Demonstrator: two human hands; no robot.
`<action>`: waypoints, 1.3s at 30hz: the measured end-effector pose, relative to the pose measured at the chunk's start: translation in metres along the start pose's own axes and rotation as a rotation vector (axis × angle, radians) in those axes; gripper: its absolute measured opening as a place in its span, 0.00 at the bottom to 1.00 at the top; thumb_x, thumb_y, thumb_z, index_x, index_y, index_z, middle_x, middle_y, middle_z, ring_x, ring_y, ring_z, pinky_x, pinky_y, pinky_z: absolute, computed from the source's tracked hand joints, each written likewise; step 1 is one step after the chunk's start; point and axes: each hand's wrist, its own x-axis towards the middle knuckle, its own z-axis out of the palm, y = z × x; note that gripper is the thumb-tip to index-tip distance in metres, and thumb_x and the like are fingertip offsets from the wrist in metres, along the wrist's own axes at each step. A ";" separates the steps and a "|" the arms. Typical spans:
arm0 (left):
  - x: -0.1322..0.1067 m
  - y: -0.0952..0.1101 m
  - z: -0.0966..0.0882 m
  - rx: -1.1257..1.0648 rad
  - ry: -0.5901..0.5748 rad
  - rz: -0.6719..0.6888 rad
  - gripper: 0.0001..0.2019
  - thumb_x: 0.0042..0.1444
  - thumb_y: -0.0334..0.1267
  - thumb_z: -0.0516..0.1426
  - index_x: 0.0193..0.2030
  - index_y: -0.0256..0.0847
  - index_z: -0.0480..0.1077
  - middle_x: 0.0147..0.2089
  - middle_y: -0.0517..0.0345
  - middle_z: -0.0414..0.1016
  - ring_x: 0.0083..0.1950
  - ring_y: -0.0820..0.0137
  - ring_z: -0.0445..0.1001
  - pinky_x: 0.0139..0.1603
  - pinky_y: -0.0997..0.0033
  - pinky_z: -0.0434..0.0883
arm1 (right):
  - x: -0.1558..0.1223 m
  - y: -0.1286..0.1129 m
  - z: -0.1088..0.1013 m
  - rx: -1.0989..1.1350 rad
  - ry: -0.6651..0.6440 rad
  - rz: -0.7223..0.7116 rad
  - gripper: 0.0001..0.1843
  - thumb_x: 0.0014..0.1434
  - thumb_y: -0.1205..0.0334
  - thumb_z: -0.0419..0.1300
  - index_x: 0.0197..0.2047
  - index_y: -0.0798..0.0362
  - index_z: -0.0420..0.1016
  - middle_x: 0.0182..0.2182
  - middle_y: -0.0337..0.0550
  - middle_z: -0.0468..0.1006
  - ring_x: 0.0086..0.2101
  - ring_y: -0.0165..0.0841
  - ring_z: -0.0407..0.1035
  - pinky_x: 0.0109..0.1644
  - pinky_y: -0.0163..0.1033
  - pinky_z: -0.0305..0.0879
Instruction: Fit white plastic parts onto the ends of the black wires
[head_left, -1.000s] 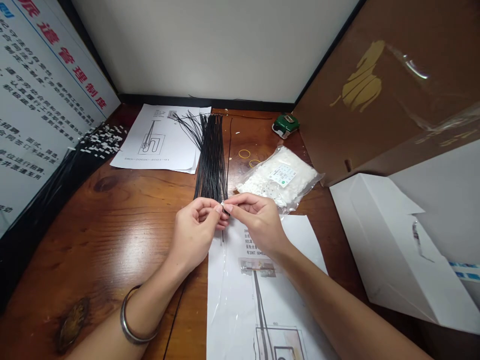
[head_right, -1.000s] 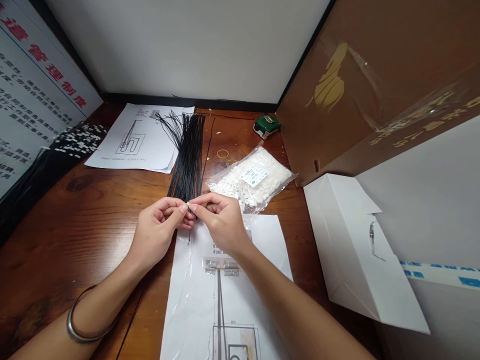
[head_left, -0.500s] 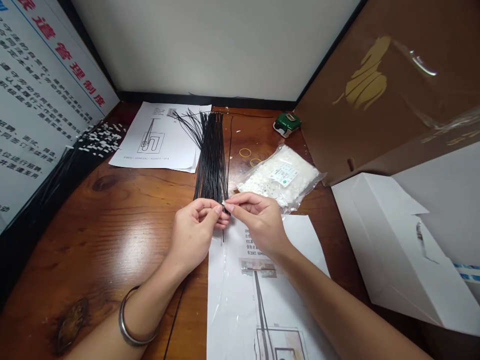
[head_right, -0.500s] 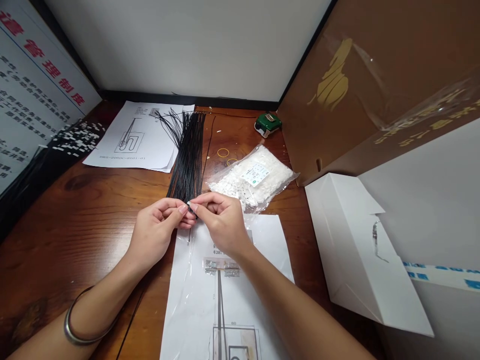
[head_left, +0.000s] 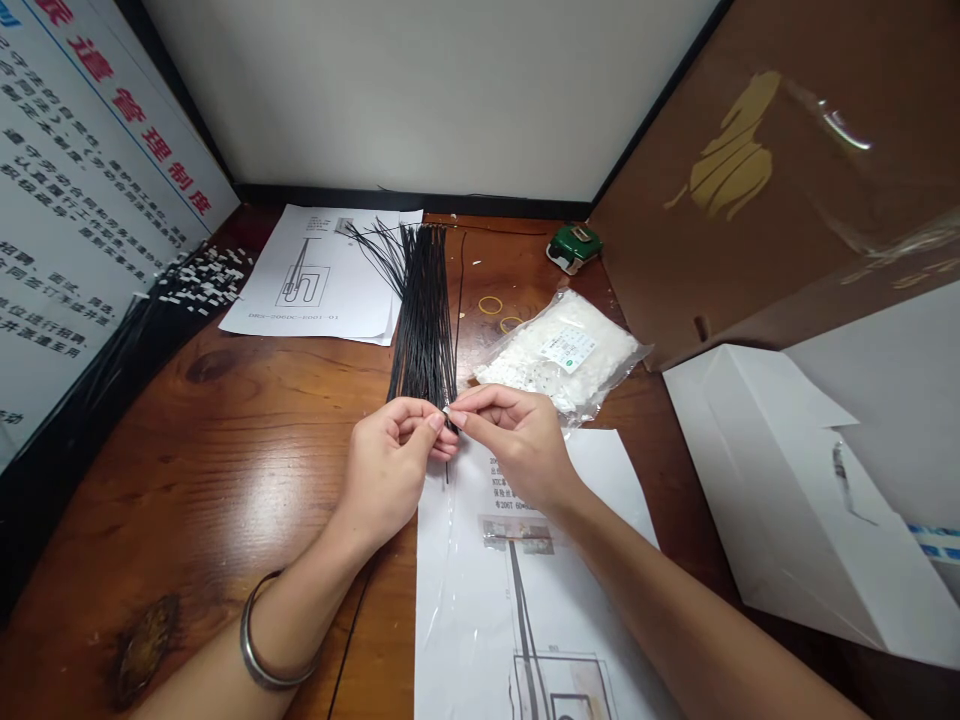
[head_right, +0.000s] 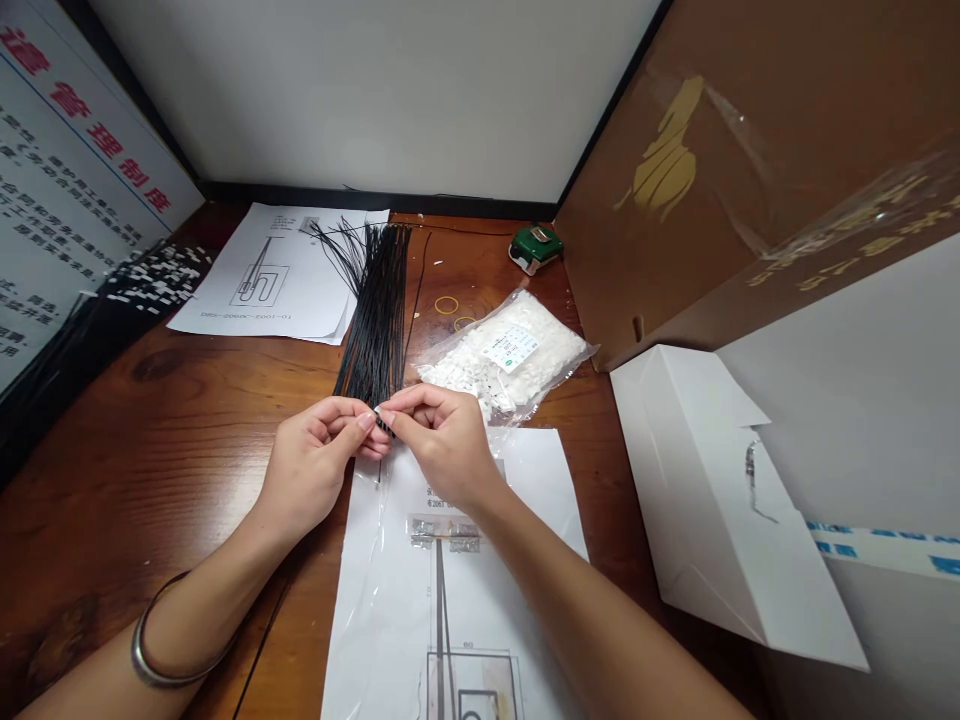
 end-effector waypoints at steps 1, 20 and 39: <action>0.000 0.000 0.000 0.001 0.000 -0.001 0.05 0.52 0.33 0.61 0.27 0.34 0.71 0.23 0.58 0.77 0.25 0.74 0.75 0.30 0.75 0.75 | 0.000 0.000 0.000 0.004 -0.004 0.003 0.02 0.46 0.64 0.67 0.25 0.51 0.78 0.24 0.40 0.77 0.25 0.29 0.68 0.25 0.37 0.64; -0.004 -0.006 -0.003 0.149 -0.056 0.088 0.06 0.52 0.35 0.60 0.27 0.36 0.75 0.26 0.55 0.79 0.26 0.71 0.77 0.28 0.75 0.74 | -0.002 -0.003 -0.003 0.081 -0.053 0.061 0.04 0.46 0.62 0.67 0.26 0.52 0.77 0.21 0.37 0.76 0.22 0.28 0.68 0.24 0.36 0.63; -0.004 -0.011 -0.007 0.284 -0.151 0.169 0.10 0.60 0.40 0.55 0.32 0.38 0.72 0.29 0.57 0.76 0.28 0.73 0.75 0.32 0.75 0.74 | 0.002 -0.003 -0.007 0.019 -0.081 0.073 0.04 0.46 0.62 0.66 0.25 0.52 0.76 0.21 0.38 0.75 0.22 0.28 0.66 0.23 0.35 0.59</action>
